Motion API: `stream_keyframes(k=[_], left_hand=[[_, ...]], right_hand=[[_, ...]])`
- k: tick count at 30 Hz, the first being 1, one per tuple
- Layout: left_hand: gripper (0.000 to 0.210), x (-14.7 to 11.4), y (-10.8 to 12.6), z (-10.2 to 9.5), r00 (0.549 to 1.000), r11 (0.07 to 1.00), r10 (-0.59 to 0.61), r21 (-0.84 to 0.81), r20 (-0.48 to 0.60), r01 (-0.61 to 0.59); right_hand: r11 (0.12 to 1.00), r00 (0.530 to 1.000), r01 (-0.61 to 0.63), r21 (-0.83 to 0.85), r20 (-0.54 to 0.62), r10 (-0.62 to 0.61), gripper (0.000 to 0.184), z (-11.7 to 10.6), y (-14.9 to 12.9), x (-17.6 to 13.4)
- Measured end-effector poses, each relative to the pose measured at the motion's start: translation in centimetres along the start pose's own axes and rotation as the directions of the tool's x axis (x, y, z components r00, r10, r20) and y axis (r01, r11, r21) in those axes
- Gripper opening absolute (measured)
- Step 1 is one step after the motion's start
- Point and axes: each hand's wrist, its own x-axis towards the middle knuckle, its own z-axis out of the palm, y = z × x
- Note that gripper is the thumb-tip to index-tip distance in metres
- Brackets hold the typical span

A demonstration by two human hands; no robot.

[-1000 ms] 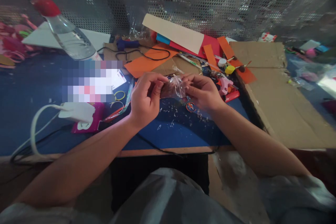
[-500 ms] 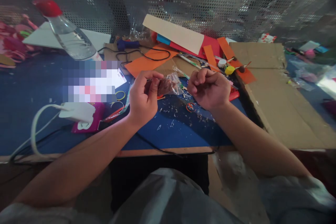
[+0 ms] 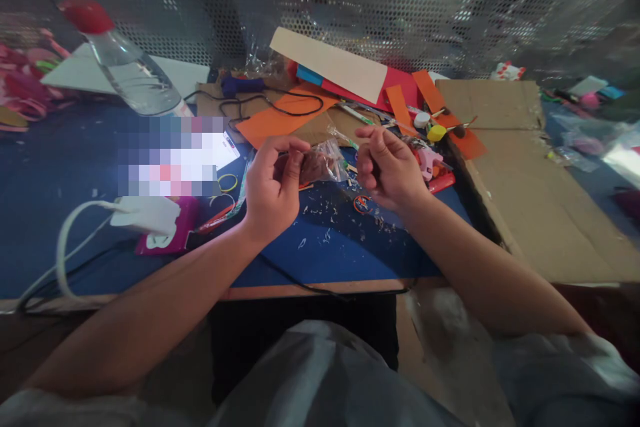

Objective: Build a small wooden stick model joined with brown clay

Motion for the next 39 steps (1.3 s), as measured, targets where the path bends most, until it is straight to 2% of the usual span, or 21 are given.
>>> stream_keyframes(k=[4,9,13,17,22,26,31,34,36,39], left_hand=[[0.019,0.0,0.3,-0.1,1.0,0.999,0.011,0.038,0.016,-0.011],[0.017,0.1,0.7,-0.1,0.999,0.996,0.044,0.079,0.012,-0.045],[0.016,-0.2,0.4,-0.2,0.999,0.998,0.022,0.058,0.036,-0.024],[0.015,-0.5,0.4,-0.3,0.996,0.989,0.051,0.136,0.071,-0.06],[0.011,-0.5,1.1,-0.3,0.983,0.975,0.131,0.161,0.131,-0.152],[0.008,-0.5,1.2,-0.1,0.987,0.985,0.103,0.125,0.12,-0.118],[0.011,-0.1,0.7,0.0,0.998,0.995,0.064,0.072,0.005,-0.064],[0.012,0.2,0.4,0.1,0.996,0.997,0.074,0.036,-0.052,-0.073],[0.014,0.2,0.2,0.1,0.997,0.999,0.053,0.0,-0.053,-0.053],[0.018,0.1,0.2,0.2,1.0,0.999,-0.005,-0.038,-0.02,0.004]], right_hand=[[0.995,0.994,0.07,-0.074,0.083,-0.064,0.057,-0.2,0.2,-0.5],[0.921,0.972,0.224,-0.32,0.138,-0.189,0.042,-0.4,1.0,-0.9],[0.89,0.94,0.321,-0.323,0.224,-0.258,0.036,-0.7,1.5,-0.7],[0.842,0.91,0.406,-0.356,0.247,-0.334,0.035,-0.8,1.6,-0.6],[0.851,0.934,0.344,-0.397,0.242,-0.264,0.029,-0.6,1.4,-0.7],[0.861,0.934,0.349,-0.37,0.208,-0.289,0.024,-0.2,1.6,-0.8],[0.956,0.974,0.226,-0.189,0.017,-0.227,0.035,-0.7,2.3,0.0],[0.978,0.971,0.205,-0.03,-0.115,-0.207,0.034,-1.9,2.1,1.0],[0.982,0.972,0.189,0.006,-0.147,-0.186,0.03,-2.5,1.8,1.5],[0.992,0.988,0.121,0.017,-0.098,-0.119,0.034,-2.4,1.3,1.4]])
